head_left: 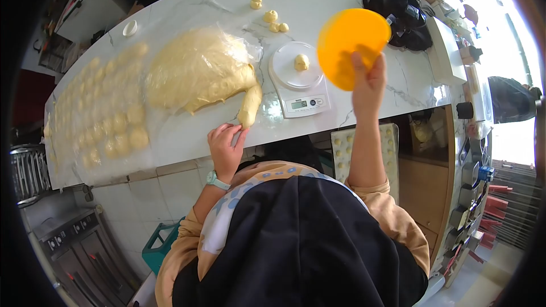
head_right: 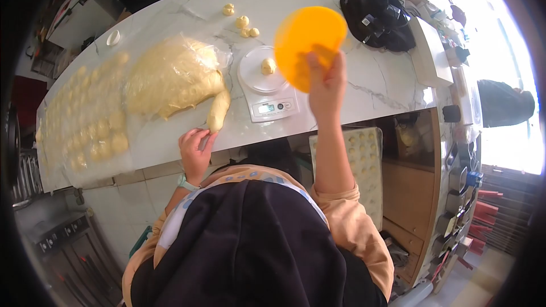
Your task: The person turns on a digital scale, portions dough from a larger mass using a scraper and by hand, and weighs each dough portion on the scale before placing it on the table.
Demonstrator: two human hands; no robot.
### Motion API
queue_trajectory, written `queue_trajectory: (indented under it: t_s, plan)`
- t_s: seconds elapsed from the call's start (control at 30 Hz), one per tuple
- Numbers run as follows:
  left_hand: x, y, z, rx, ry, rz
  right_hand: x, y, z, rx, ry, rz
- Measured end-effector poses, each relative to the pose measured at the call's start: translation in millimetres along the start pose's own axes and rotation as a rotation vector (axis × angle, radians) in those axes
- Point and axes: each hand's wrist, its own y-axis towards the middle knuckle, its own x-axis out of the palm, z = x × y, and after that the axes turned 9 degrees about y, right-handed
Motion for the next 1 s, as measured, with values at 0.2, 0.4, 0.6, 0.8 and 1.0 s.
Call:
queue_trajectory:
  t_s: [0.2, 0.4, 0.6, 0.8, 1.0]
  plan:
    - [8.7, 2.5, 3.5, 0.059, 0.008, 0.041, 60.7, -53.9, 7.3, 0.051, -0.615, -0.871]
    - [2.2, -4.3, -4.5, 0.029, -0.032, 0.003, 104.4, -77.7, 52.5, -0.072, -0.809, -1.210]
    - [-7.6, -1.5, 2.1, -0.156, -0.439, -0.042, 14.3, -126.4, 99.7, 0.088, -0.392, -0.698]
    - [22.9, 105.8, 45.5, 0.145, -0.465, -0.216, -27.9, -69.1, 63.4, -0.182, -0.357, 0.186]
    - [69.5, 145.9, 50.1, 0.282, -0.005, -0.145, -54.7, -55.0, 45.0, -0.179, -0.299, 0.323]
